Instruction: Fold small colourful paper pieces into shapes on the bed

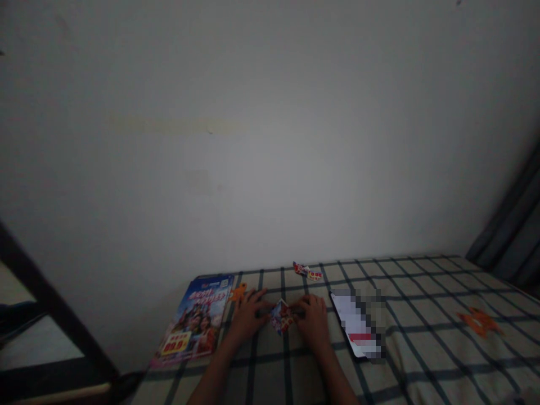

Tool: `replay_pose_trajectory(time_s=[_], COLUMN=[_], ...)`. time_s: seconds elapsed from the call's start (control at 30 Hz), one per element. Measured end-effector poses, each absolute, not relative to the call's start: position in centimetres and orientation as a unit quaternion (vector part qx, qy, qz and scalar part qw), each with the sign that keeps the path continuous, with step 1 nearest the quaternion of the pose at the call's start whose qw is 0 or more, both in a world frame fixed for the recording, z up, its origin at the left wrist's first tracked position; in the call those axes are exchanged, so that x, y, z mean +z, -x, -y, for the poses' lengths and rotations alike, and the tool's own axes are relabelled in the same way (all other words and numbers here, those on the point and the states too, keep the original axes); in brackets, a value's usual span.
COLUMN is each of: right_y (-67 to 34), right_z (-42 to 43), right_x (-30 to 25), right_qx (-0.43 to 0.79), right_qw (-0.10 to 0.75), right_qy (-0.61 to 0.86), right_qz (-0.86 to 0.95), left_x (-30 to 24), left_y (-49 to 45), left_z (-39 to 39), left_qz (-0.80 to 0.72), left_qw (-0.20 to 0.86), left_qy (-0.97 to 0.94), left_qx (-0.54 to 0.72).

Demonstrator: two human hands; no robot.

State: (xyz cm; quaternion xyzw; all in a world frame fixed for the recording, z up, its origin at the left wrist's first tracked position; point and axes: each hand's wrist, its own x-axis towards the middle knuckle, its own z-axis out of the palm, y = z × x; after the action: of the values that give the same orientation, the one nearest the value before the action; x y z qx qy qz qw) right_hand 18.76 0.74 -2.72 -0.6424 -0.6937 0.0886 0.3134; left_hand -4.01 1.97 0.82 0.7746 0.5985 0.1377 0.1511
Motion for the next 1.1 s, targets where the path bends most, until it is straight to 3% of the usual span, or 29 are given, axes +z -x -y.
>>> replay_pose_trajectory(time_s=[0.63,1.1], right_y=[-19.3,-19.1], right_z=[-0.7,-1.0], right_x=[-2.8,-3.7], right_qx=[0.117,0.054], right_qw=[0.348,0.388], right_qy=[0.590,0.565], right_qz=[0.719,0.726], left_x=[0.3,-0.2], left_y=[3.6,3.6], left_z=[-1.8,-1.6], left_qz=[-0.611,-0.594], left_qw=[0.150,0.131], left_qy=[-0.734,-0.738], left_qx=[0.256,0.292])
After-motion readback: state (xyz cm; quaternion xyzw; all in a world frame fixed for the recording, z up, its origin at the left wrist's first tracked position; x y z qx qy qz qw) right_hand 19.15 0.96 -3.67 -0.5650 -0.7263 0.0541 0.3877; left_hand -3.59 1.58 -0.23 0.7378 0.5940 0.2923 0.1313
